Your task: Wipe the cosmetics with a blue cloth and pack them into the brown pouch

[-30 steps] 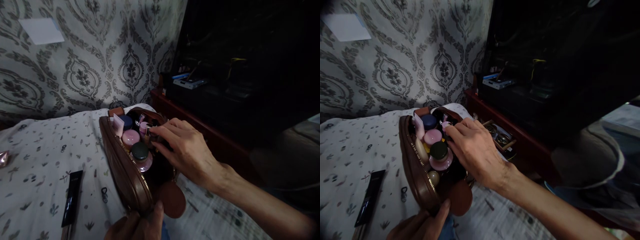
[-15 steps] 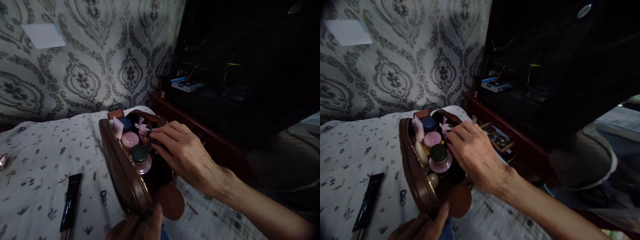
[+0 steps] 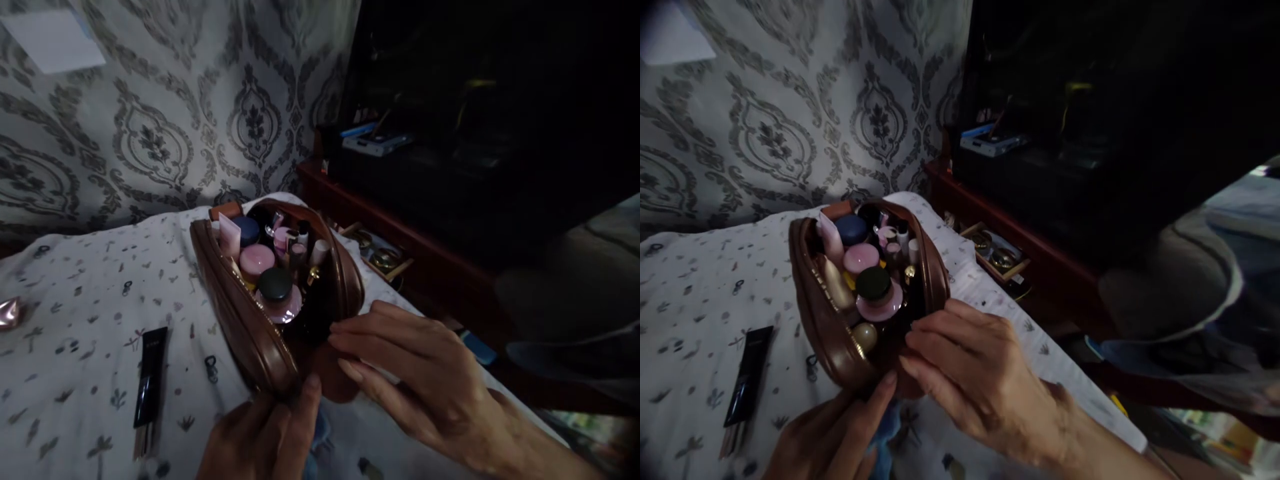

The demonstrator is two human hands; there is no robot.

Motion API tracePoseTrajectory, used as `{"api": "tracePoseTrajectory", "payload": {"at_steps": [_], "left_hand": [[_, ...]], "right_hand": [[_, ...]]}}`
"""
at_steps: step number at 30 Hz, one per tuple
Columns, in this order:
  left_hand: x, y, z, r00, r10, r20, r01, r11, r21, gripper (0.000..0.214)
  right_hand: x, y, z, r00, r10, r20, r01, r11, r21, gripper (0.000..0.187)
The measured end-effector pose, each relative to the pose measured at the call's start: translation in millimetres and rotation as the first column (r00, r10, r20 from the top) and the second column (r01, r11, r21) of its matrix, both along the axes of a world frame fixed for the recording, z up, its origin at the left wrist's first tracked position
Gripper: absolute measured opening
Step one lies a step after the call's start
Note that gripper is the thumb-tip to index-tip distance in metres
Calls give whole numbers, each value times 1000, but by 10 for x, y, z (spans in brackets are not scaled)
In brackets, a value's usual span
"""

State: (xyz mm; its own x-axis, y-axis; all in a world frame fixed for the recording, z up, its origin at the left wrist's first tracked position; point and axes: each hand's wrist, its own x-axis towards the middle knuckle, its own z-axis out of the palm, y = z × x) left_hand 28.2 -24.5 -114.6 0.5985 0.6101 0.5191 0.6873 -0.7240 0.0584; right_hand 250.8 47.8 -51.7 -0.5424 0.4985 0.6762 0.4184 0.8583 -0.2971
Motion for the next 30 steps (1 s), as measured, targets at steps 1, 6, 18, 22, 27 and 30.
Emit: {"api": "tracePoseTrajectory", "payload": {"at_steps": [1,6,18,22,27,30], "left_hand": [[-8,13,21,1000,-1,-17,1,1000,9,47],[-12,56,136,998,-5,-55,7,1000,29,37],[-2,13,-111,995,29,90,-35,997,72,45],[8,9,16,999,32,35,-34,999,39,44],[47,-1,222,999,27,-18,-28,997,-67,38],[26,-62,309,999,20,-33,-23,995,-101,37]], "right_hand": [[19,-36,-53,1000,-11,0,11,1000,-15,16],[132,-172,-399,997,-61,-41,58,997,-56,19],[169,-218,-646,976,-14,-216,-25,984,-177,30],[160,-200,-594,975,-3,-221,-26,991,-130,28],[145,-225,-456,991,-16,-134,2,995,-99,27],[126,-274,-419,992,-46,-118,36,996,-85,26]]}}
